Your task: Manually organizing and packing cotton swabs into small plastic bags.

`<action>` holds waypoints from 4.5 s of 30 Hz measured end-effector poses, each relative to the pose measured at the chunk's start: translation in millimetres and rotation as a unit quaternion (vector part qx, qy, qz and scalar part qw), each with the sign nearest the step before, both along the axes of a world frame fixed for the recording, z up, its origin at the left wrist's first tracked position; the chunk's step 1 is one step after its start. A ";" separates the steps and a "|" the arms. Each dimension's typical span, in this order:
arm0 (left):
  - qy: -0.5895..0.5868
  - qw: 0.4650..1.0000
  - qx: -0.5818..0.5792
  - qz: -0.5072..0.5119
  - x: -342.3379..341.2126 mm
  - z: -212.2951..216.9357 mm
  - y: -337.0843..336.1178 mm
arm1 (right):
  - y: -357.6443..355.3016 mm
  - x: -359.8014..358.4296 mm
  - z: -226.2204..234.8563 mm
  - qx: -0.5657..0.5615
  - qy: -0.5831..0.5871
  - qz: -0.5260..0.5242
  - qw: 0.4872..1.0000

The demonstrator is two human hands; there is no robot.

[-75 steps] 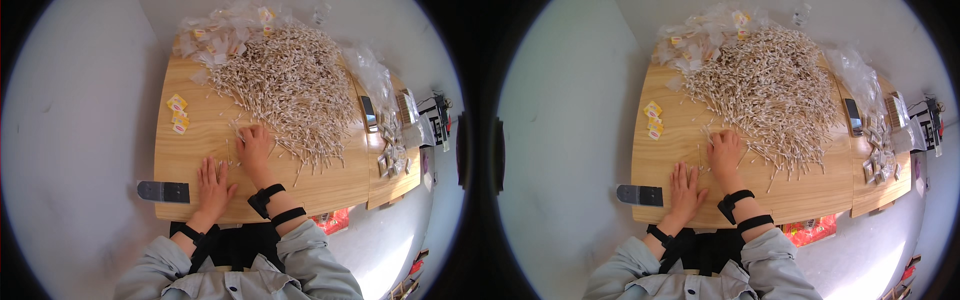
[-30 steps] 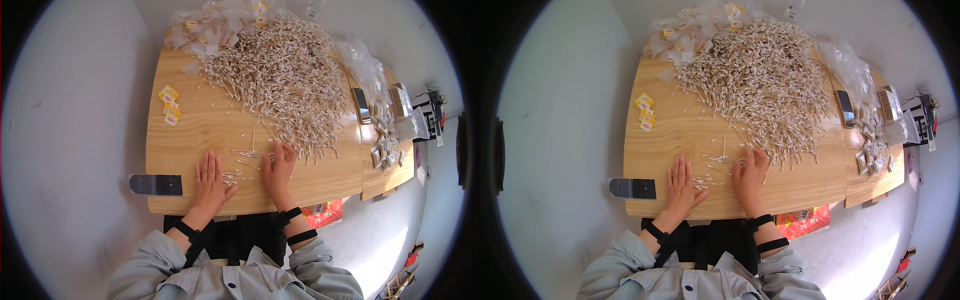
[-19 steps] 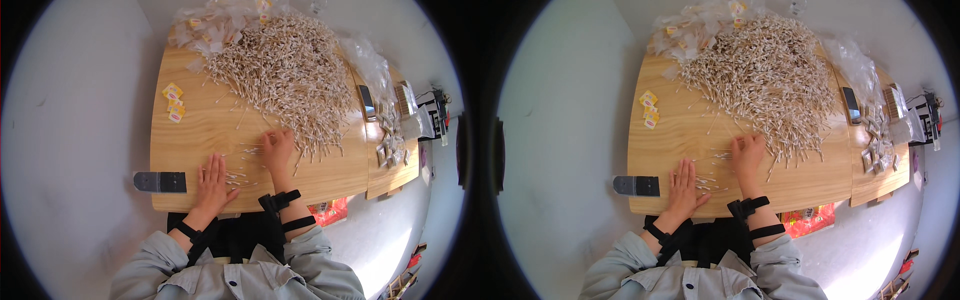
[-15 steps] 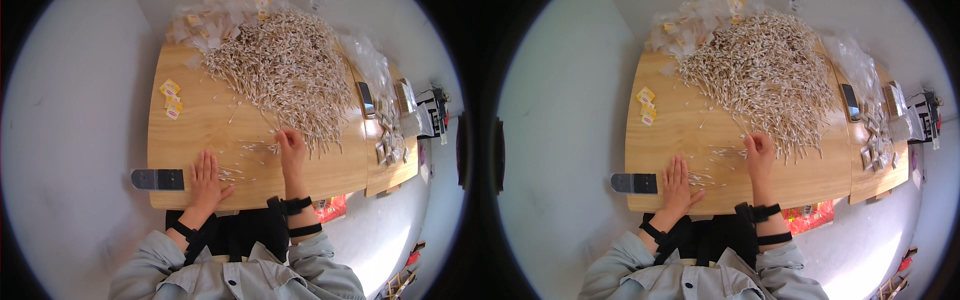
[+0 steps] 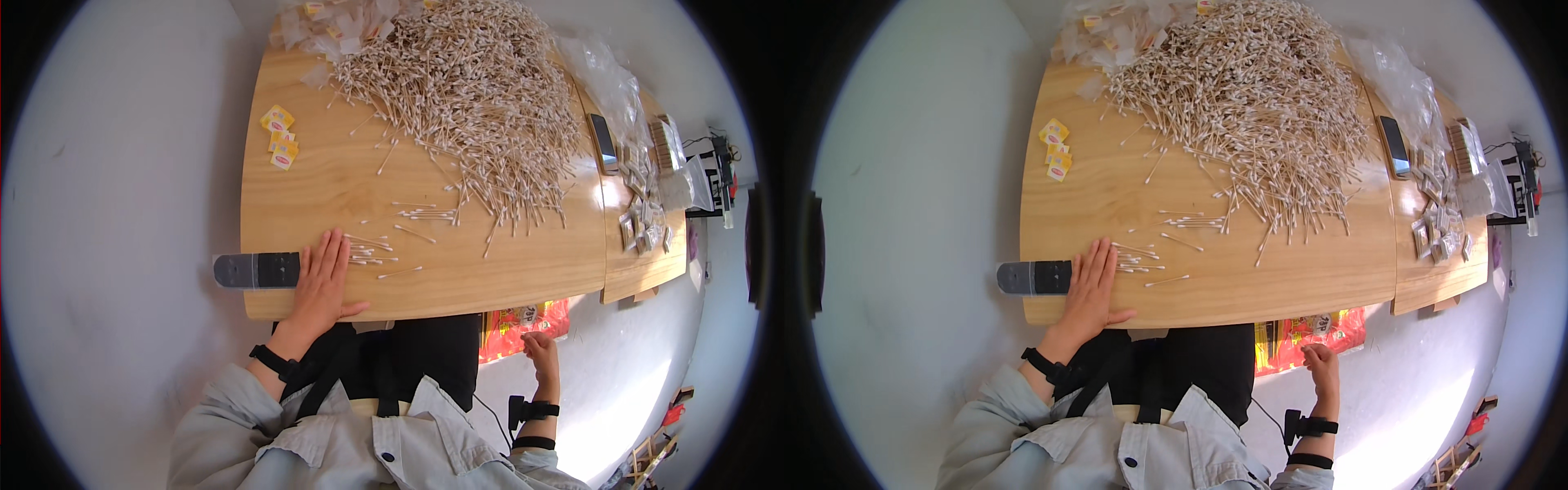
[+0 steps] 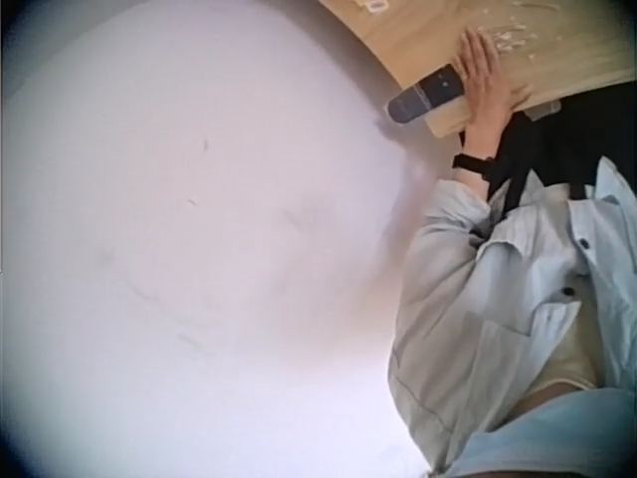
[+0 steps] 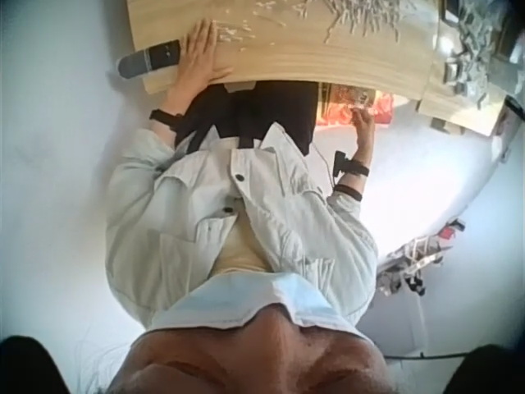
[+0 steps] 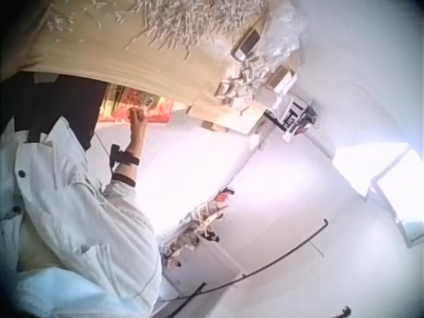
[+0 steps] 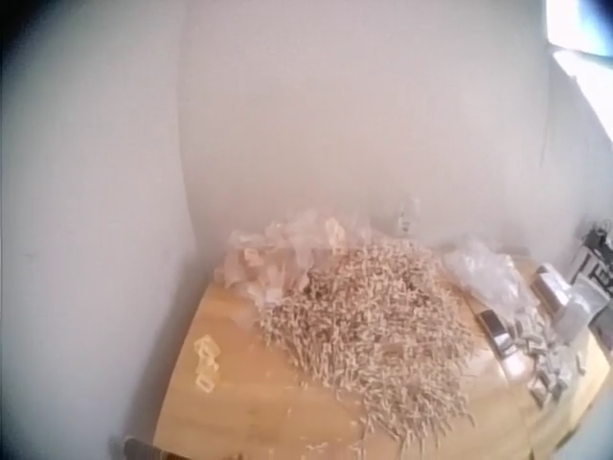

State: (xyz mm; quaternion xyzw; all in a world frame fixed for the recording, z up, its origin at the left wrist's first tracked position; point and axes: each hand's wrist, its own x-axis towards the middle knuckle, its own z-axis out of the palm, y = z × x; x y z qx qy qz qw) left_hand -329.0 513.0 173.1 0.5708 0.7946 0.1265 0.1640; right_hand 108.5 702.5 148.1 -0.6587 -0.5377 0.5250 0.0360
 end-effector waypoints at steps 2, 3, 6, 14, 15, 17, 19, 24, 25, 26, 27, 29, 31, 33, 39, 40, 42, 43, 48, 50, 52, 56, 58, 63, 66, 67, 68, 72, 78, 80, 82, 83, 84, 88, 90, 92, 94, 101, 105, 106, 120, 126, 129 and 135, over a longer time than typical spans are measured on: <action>0.003 1.000 0.000 0.005 1.6 -2.7 5.4 | 1.7 21.6 -12.5 0.011 -0.005 -0.043 0.999; 0.007 1.000 -0.001 0.012 3.8 -4.8 8.8 | -0.8 30.2 -17.4 0.022 -0.009 -0.084 0.996; 0.031 0.999 -0.021 0.037 4.4 -2.1 9.5 | 1.9 23.0 -23.5 -0.002 0.031 -0.134 0.990; 0.008 0.999 0.007 0.044 7.5 -2.3 4.4 | 19.6 106.3 -85.4 0.225 -0.109 -0.233 0.940; -0.001 0.999 -0.006 0.051 6.8 -1.8 4.3 | 19.2 108.8 -85.9 0.204 -0.101 -0.255 0.940; 0.012 0.998 -0.005 0.056 3.5 -2.8 0.5 | 14.1 91.9 -77.5 0.184 -0.068 -0.287 0.938; 0.017 0.998 0.001 0.059 2.3 -6.4 1.6 | 7.9 62.7 -67.1 0.237 -0.032 -0.230 0.943; -0.001 0.999 0.031 0.009 -0.2 -7.5 18.8 | -16.8 -71.5 -16.0 0.413 0.063 0.041 0.907; 0.002 0.999 0.029 0.016 -1.6 -6.4 20.7 | -22.1 -108.8 6.2 0.440 0.070 0.111 0.888; 0.013 1.000 0.019 0.013 -0.9 -5.2 25.5 | -27.3 -132.3 17.5 0.394 0.090 0.130 0.905; 0.022 1.000 0.010 0.009 -0.3 -4.9 30.8 | -29.2 -153.1 24.1 0.393 0.112 0.167 0.897; 0.021 0.999 0.010 0.026 -3.8 0.1 36.8 | -34.6 -194.9 33.4 0.372 0.132 0.205 0.895; 0.017 0.999 0.010 0.043 -8.0 0.5 41.6 | -34.2 -227.1 29.0 0.379 0.137 0.242 0.883; -0.007 0.998 0.057 0.040 -13.5 0.3 45.5 | -33.9 -250.3 26.8 0.385 0.138 0.269 0.872; -0.015 0.998 0.045 0.031 -21.4 1.8 35.2 | -42.8 -296.6 18.5 0.317 0.166 0.241 0.902; -0.016 0.998 0.045 0.033 -20.3 0.6 32.5 | -41.2 -304.0 20.0 0.300 0.156 0.233 0.912; -0.002 0.999 0.039 0.035 -16.3 -1.0 26.6 | -36.0 -314.8 14.7 0.347 0.138 0.261 0.890; -0.003 0.999 0.038 0.036 -14.1 -0.9 24.0 | -34.3 -319.1 11.5 0.394 0.119 0.286 0.865; -0.023 0.997 0.029 0.068 -6.8 2.8 9.7 | -26.7 -320.3 4.3 0.348 0.141 0.278 0.884; -0.031 0.996 0.039 0.070 -8.3 3.8 5.9 | -23.8 -314.4 5.6 0.337 0.158 0.282 0.884; -0.039 0.995 0.049 0.071 -9.0 2.8 5.7 | -22.2 -304.8 10.2 0.328 0.173 0.261 0.891; -0.033 0.998 0.018 0.056 -12.3 -0.1 13.2 | -19.7 -282.7 22.7 0.241 0.187 0.231 0.924; -0.027 0.998 0.011 0.055 -13.4 -1.2 13.1 | -20.1 -273.6 33.1 0.279 0.133 0.238 0.921; -0.039 0.995 0.021 0.089 -13.7 10.5 6.3 | -11.0 -234.1 18.7 0.346 0.067 0.231 0.907; -0.037 0.995 0.024 0.090 -17.3 15.0 -3.0 | -5.4 -226.0 13.7 0.341 0.060 0.204 0.916; -0.038 0.995 0.025 0.093 -17.5 13.8 -6.4 | -4.5 -226.6 13.9 0.334 0.067 0.193 0.920; -0.030 0.996 0.031 0.079 -15.9 11.5 -10.8 | -3.9 -227.1 14.8 0.334 0.067 0.195 0.920; -0.027 1.000 -0.001 -0.006 1.1 7.5 -15.8 | 0.4 -228.0 14.4 0.345 0.018 0.221 0.912; 0.012 1.000 -0.014 -0.009 7.6 5.8 -17.8 | 4.8 -227.6 11.3 0.344 -0.027 0.214 0.914; 0.003 1.000 -0.007 -0.010 8.6 3.5 -16.1 | 6.0 -224.1 11.9 0.337 -0.028 0.203 0.919; -0.005 1.000 -0.002 -0.009 7.9 2.3 -14.7 | 6.5 -213.5 12.7 0.314 0.014 0.214 0.925; 0.006 1.000 0.000 -0.004 7.6 1.7 -12.4 | 5.9 -204.3 16.1 0.316 0.013 0.213 0.925; 0.016 1.000 -0.001 0.003 7.2 0.5 -11.7 | 2.9 -194.0 24.2 0.271 0.039 0.220 0.936; -0.019 0.999 0.027 0.025 6.7 -5.8 -7.9 | -3.9 -130.0 44.6 0.103 0.029 0.293 0.950; -0.012 0.999 0.020 0.046 8.7 -4.0 -7.0 | -5.3 -95.3 47.1 0.074 -0.017 0.293 0.953; 0.000 0.999 0.009 0.046 10.6 -2.4 -8.4 | -5.0 -61.4 42.4 0.039 -0.081 0.257 0.962; 0.010 0.999 0.001 0.042 13.9 -2.4 -7.6 | -0.5 -11.2 15.1 0.036 -0.105 0.218 0.970; 0.028 0.999 -0.001 0.043 16.7 -1.6 2.3 | -7.5 75.1 -51.0 0.207 -0.263 0.072 0.939; 0.026 0.995 0.016 0.097 2.8 -5.9 14.8 | -16.6 -8.0 -17.8 0.231 -0.093 0.049 0.967; 0.026 0.995 0.017 0.097 -0.4 -7.5 17.3 | -17.0 -29.7 -6.7 0.288 -0.055 0.075 0.953; 0.006 0.998 0.014 0.065 -20.4 -4.6 32.0 | -26.2 -248.4 50.9 0.264 0.177 0.259 0.912; -0.040 0.998 0.006 0.054 -17.3 -0.7 10.7 | -41.2 -292.8 41.9 0.385 0.131 0.254 0.878; -0.043 0.995 0.014 0.088 -14.3 -1.1 0.0 | -45.1 -279.2 37.3 0.377 0.029 0.243 0.894; -0.043 0.996 0.033 0.069 -3.5 -6.5 14.6 | -55.7 -275.2 10.4 0.325 0.085 0.318 0.887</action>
